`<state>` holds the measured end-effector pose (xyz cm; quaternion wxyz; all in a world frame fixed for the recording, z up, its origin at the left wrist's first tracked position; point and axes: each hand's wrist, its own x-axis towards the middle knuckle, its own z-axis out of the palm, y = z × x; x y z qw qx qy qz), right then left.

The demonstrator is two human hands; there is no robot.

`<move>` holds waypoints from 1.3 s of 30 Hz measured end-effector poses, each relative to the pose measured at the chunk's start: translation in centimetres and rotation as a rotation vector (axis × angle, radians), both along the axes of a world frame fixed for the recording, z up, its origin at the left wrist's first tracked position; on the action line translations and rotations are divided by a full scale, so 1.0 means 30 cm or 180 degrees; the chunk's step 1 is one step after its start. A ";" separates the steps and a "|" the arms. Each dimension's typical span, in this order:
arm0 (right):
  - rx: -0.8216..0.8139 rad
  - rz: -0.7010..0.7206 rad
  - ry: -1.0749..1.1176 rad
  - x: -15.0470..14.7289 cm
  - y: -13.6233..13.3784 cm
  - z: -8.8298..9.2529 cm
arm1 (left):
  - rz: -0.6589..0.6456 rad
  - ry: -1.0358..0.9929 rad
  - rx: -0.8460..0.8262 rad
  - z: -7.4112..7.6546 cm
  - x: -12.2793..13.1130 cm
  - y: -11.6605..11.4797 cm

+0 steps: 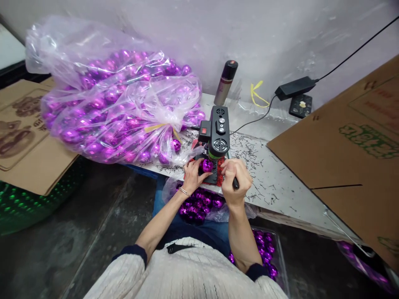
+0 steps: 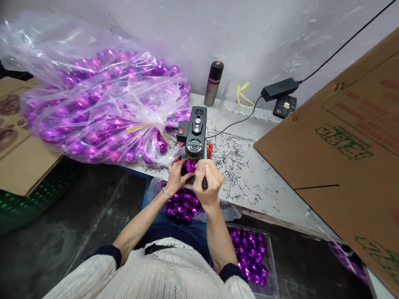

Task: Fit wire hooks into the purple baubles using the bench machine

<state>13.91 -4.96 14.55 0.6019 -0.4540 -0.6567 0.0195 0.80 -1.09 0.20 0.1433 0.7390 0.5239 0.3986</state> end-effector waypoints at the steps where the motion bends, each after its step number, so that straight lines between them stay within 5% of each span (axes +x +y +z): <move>1: 0.0005 0.0008 -0.0018 0.001 0.000 0.000 | -0.0048 -0.0017 0.0005 0.001 0.002 0.006; 8: 0.0085 -0.0025 -0.0118 0.003 -0.007 -0.028 | -0.0301 -0.0506 -0.0084 -0.013 0.006 0.020; 19: 0.0415 -0.0117 -0.0037 -0.003 0.008 -0.217 | -0.0393 -0.0645 -0.0080 -0.020 0.001 0.016; 29: 0.0644 -0.0148 -0.0263 -0.002 0.025 -0.273 | -0.0349 -0.0632 -0.0121 -0.030 0.004 0.016; 33: 0.0674 -0.0094 -0.0198 -0.003 0.025 -0.235 | -0.0373 -0.0653 -0.0101 -0.027 0.002 0.013; 39: 0.0287 -0.0333 0.0226 -0.028 0.017 -0.073 | -0.0358 -0.0597 -0.0194 -0.026 0.004 0.022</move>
